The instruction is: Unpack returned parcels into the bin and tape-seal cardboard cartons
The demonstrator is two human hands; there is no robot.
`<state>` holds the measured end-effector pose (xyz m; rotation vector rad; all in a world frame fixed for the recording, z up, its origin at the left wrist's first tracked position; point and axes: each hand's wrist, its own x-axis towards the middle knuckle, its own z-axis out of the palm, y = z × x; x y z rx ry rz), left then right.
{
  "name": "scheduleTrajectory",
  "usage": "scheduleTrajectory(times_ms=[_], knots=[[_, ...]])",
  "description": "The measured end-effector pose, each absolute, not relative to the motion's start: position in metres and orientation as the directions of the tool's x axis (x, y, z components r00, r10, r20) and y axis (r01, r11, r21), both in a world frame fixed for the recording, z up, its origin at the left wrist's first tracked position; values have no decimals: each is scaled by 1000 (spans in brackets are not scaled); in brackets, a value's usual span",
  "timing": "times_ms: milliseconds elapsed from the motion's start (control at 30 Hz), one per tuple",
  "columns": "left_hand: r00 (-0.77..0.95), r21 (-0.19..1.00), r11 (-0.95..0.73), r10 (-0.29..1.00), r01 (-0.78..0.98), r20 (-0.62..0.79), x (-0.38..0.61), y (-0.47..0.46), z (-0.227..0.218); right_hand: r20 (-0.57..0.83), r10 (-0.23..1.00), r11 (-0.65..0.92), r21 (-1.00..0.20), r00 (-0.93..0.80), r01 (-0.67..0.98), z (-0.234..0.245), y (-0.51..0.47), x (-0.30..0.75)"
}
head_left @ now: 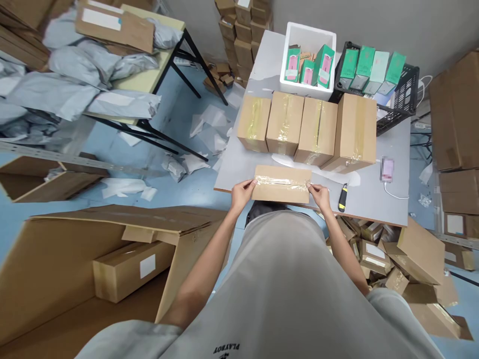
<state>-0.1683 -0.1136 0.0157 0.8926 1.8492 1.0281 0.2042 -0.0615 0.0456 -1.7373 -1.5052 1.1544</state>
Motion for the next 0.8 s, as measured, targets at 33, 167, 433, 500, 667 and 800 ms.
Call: scheduleTrajectory(times_ms=[33, 167, 433, 500, 667, 800], knots=[[-417, 891, 425, 847, 157, -331, -168, -114, 11, -249, 968, -221, -851, 4, 477, 41, -61, 205], [-423, 878, 473, 811, 67, -405, -172, -121, -7, -298, 954, -284, -853, 39, 438, 21, -66, 215], [-340, 838, 541, 803, 71, -489, -170, -160, -27, -448, 894, -407, -818, -8, 406, -15, -111, 225], [-295, 848, 525, 823, 72, -485, -166, -163, -26, -455, 888, -401, -835, -65, 376, -16, -116, 221], [-181, 863, 486, 869, 141, -460, -162, -152, -19, -433, 886, -367, -874, -168, 318, -14, -111, 216], [-151, 862, 490, 869, 134, -470, -166, -139, -9, -398, 903, -315, -869, -161, 382, -3, -108, 220]])
